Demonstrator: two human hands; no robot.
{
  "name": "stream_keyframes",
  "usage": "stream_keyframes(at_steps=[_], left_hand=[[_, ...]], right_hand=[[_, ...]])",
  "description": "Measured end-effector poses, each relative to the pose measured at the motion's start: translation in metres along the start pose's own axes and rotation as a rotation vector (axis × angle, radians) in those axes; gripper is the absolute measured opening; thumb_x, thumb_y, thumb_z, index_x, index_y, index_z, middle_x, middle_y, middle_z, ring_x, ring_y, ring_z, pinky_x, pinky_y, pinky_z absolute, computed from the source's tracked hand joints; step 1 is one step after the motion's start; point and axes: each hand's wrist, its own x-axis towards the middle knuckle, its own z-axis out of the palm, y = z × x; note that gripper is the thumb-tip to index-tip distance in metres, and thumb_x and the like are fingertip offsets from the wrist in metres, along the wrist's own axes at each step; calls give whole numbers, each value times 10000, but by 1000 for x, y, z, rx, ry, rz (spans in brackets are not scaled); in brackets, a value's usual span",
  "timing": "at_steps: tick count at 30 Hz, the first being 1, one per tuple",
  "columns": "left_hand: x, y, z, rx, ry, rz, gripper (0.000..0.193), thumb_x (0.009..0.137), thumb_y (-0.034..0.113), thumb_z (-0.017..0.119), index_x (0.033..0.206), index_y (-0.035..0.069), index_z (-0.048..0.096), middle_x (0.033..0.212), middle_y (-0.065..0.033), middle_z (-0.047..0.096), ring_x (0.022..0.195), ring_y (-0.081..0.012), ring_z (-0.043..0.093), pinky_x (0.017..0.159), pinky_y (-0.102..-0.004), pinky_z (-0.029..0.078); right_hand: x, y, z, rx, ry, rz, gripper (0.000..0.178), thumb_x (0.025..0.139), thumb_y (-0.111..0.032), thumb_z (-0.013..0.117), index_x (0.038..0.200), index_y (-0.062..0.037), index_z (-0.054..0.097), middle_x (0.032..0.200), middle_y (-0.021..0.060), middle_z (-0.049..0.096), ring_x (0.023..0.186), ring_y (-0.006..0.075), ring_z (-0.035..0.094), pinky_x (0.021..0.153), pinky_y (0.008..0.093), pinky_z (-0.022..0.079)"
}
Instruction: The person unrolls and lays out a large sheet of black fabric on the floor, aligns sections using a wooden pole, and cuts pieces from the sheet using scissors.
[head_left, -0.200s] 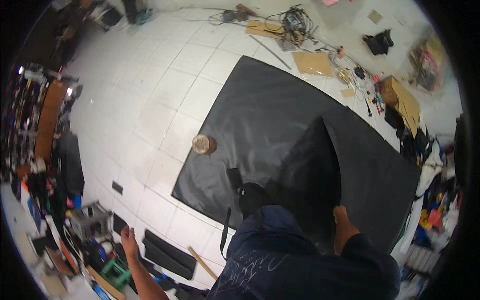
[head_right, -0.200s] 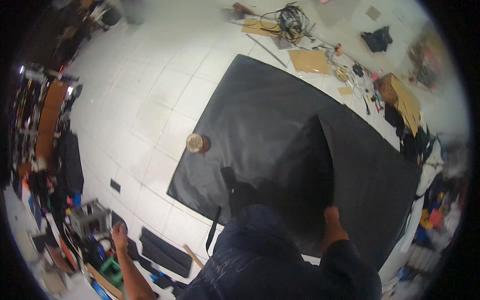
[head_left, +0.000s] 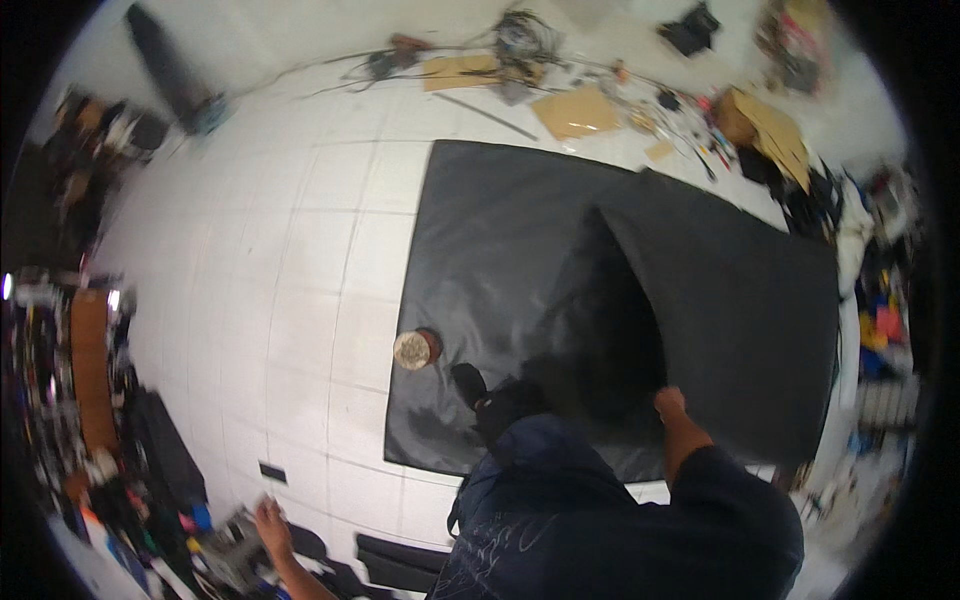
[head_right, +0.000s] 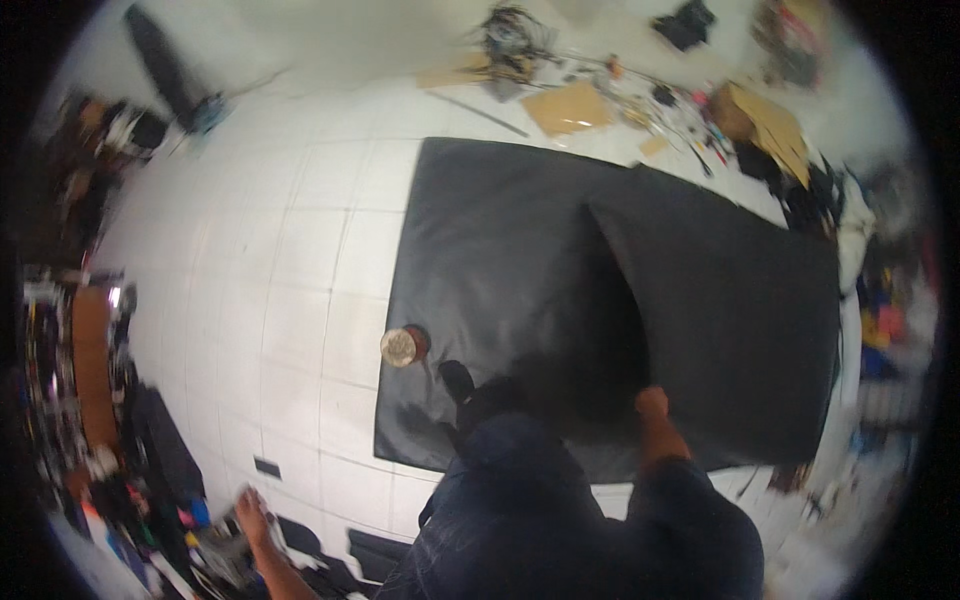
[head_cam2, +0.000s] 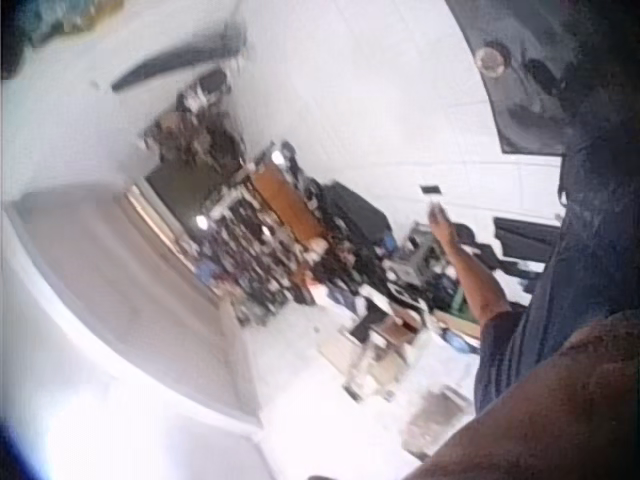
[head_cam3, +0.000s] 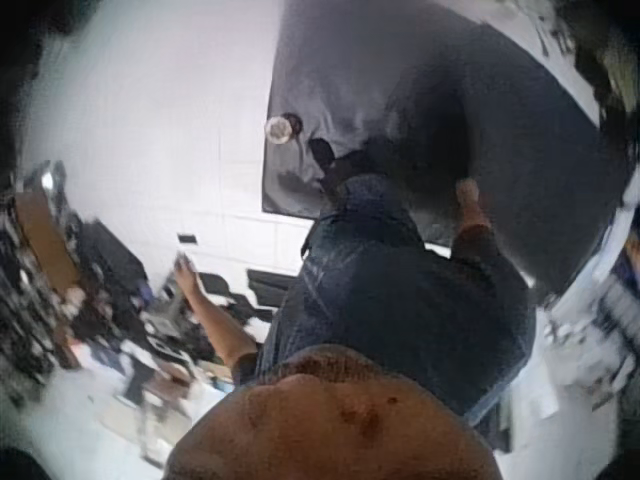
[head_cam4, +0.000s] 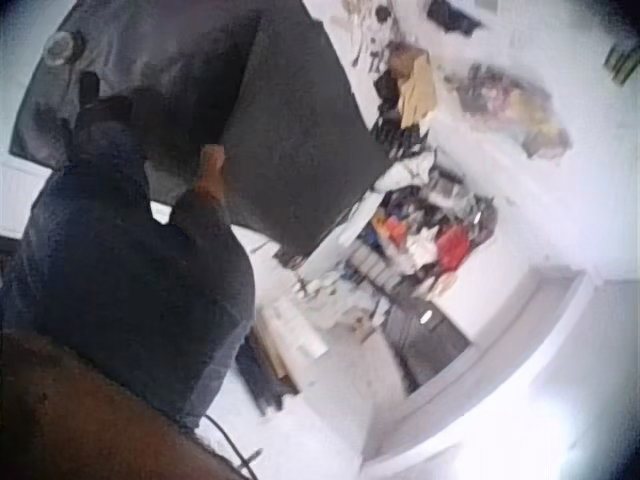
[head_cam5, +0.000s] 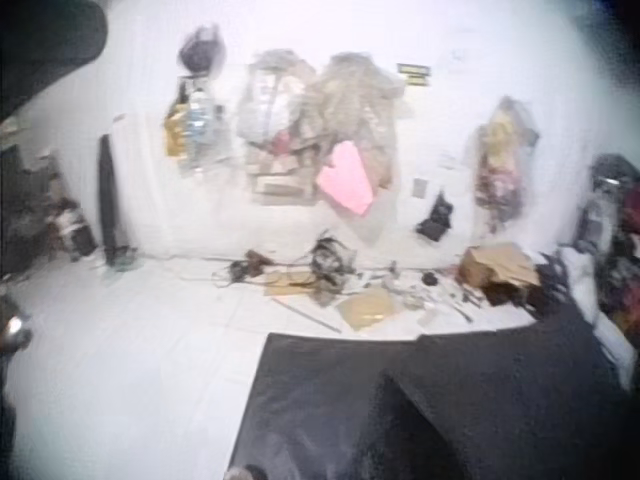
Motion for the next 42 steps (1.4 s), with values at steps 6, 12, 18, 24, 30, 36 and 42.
stream_keyframes(at_steps=[6,12,18,24,30,36,42], left_hand=[[101,-74,13,223,-623,-9,391,788,174,638,1138,9,577,979,-156,648,873,-335,622,748,-504,502],[328,122,61,54,-821,175,394,833,216,630,1151,-7,563,999,-158,642,873,-314,612,772,-490,509],[545,276,53,84,-837,495,408,877,258,622,1163,-24,548,1018,-160,636,873,-294,602,796,-476,516],[730,332,-13,20,-661,980,432,921,300,614,1175,-40,533,1038,-163,630,872,-273,592,820,-462,523],[706,377,57,204,-1130,600,300,938,228,560,1221,128,556,990,-57,620,758,-161,591,578,-275,464],[600,402,90,874,-1257,1047,378,935,292,542,1252,88,563,1103,-111,619,878,-220,630,675,-369,518],[647,452,203,1013,-1228,1220,353,960,343,506,1220,121,595,1034,-65,647,744,-152,612,595,-326,502]], right_hand=[[-32,-146,21,166,38,234,325,915,-227,521,1103,-10,675,1151,161,655,1067,317,642,879,411,538],[-85,-291,19,564,48,475,318,915,-204,468,1128,-24,619,1220,184,595,1131,333,585,947,432,485],[-152,-396,34,813,209,713,289,913,-204,470,1102,-41,616,1062,191,663,1045,357,628,907,445,500],[-224,-510,52,920,357,713,218,875,-197,526,966,-35,640,854,209,679,847,381,672,771,479,535],[-286,-633,70,1044,645,680,160,848,-196,577,879,-45,619,739,199,652,696,381,660,640,510,525],[-318,-721,128,1167,547,765,151,839,-204,582,851,-57,615,736,187,653,691,379,652,640,516,517],[-304,-775,224,1200,418,833,135,815,-191,597,825,-58,618,735,165,662,695,351,660,655,484,521]])
